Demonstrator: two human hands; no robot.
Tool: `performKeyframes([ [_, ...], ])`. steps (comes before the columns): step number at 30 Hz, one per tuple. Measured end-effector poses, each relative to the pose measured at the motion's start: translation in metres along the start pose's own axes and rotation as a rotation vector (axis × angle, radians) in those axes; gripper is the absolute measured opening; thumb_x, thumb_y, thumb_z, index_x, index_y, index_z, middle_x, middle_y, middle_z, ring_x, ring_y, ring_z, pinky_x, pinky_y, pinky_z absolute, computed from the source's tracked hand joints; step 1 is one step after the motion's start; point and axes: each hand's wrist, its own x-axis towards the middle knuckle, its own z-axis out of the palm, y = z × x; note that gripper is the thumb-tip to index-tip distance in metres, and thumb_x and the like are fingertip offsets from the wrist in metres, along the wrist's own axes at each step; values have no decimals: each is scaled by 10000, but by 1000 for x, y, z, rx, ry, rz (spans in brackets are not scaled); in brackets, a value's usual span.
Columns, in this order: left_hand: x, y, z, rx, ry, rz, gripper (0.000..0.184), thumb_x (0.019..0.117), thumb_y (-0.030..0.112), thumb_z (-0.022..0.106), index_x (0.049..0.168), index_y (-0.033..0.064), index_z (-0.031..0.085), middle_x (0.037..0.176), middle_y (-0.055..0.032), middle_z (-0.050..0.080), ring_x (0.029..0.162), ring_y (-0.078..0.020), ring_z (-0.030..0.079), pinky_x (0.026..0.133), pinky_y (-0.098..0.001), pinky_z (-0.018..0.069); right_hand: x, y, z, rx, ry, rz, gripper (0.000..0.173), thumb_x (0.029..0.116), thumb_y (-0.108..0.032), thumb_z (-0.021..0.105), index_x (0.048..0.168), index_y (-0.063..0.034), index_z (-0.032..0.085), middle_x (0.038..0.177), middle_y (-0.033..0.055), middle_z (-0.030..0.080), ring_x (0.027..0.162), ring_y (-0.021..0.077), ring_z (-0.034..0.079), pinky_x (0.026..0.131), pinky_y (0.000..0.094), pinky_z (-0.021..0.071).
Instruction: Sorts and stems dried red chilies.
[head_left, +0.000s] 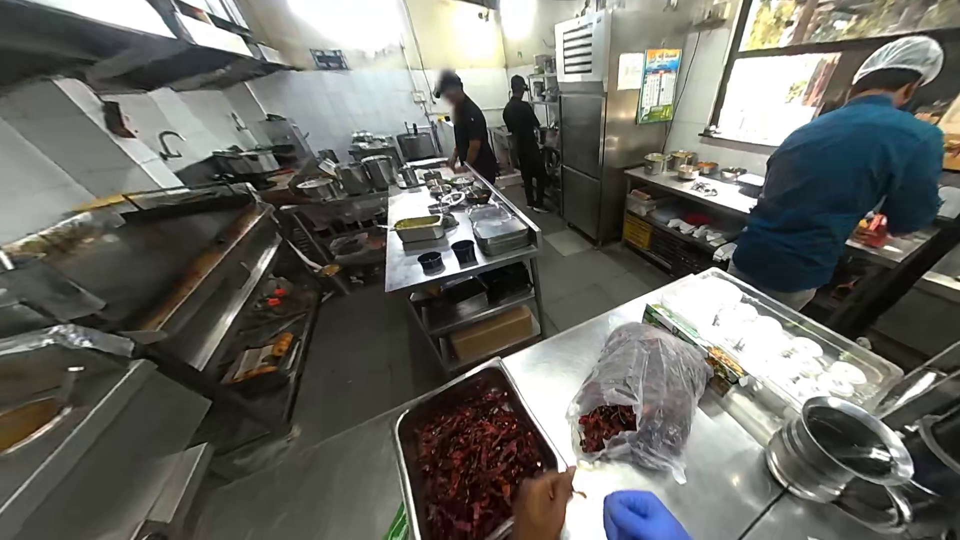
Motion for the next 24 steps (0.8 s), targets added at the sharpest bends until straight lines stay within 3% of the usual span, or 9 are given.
performKeyframes([
  [3,24,-8,-49,517,215,-108,563,1009,582,481,1059,86,742,913,-154,729,885,-346,717,790,-602,568,6,47,-15,-3,-77,118,358,1063,-300,503,797,-103,641,686,-33,531,641,67,479,608,259,402],
  [6,28,-30,-88,644,309,-222,719,941,461,679,1505,60,484,1378,-292,564,1211,-497,586,982,-673,482,0,70,-7,-24,-84,310,317,1061,-343,513,833,-135,587,680,-37,474,620,80,451,587,264,387],
  [7,27,-36,-94,668,310,-242,775,932,418,709,1557,70,412,1448,-287,510,1246,-495,567,996,-664,482,0,79,-2,-78,-70,375,307,1055,-350,520,847,-135,589,682,-30,478,618,92,460,586,275,397],
  [10,25,-38,-91,623,198,-172,424,980,345,661,1314,83,670,1286,-173,664,1150,-367,659,977,-599,525,6,113,20,-330,-108,486,351,1052,-373,465,919,-97,638,770,44,579,708,172,571,678,387,484],
  [13,35,-25,-60,481,60,-27,287,992,372,629,985,127,779,971,-45,746,926,-212,711,874,-501,583,20,111,44,-354,-286,458,426,1057,-425,486,1260,-95,664,1084,112,701,962,223,678,869,472,550],
  [16,56,-16,-17,323,-27,112,310,977,393,649,812,145,734,790,23,685,721,-115,660,713,-387,594,31,87,52,-480,-299,436,729,1013,-551,533,1603,-155,371,1594,109,446,1447,238,461,1191,518,380],
  [18,73,-5,5,272,-142,117,256,982,328,668,879,106,743,848,-24,702,753,-158,677,737,-417,600,38,82,43,-566,-193,384,713,1016,-541,511,1589,-131,397,1650,110,355,1501,231,382,1225,494,333],
  [21,99,8,34,314,-359,90,231,965,162,663,1178,81,705,1090,-114,715,966,-262,702,883,-512,586,35,77,15,-531,-63,353,559,1029,-543,497,1443,-183,602,1527,40,535,1421,158,484,1193,436,388],
  [24,117,7,64,502,-453,65,286,958,167,657,1233,96,695,1106,-156,721,1031,-337,698,899,-585,562,15,78,-7,-512,34,398,508,1024,-554,503,1381,-224,651,1382,4,646,1280,128,599,1105,421,479],
])
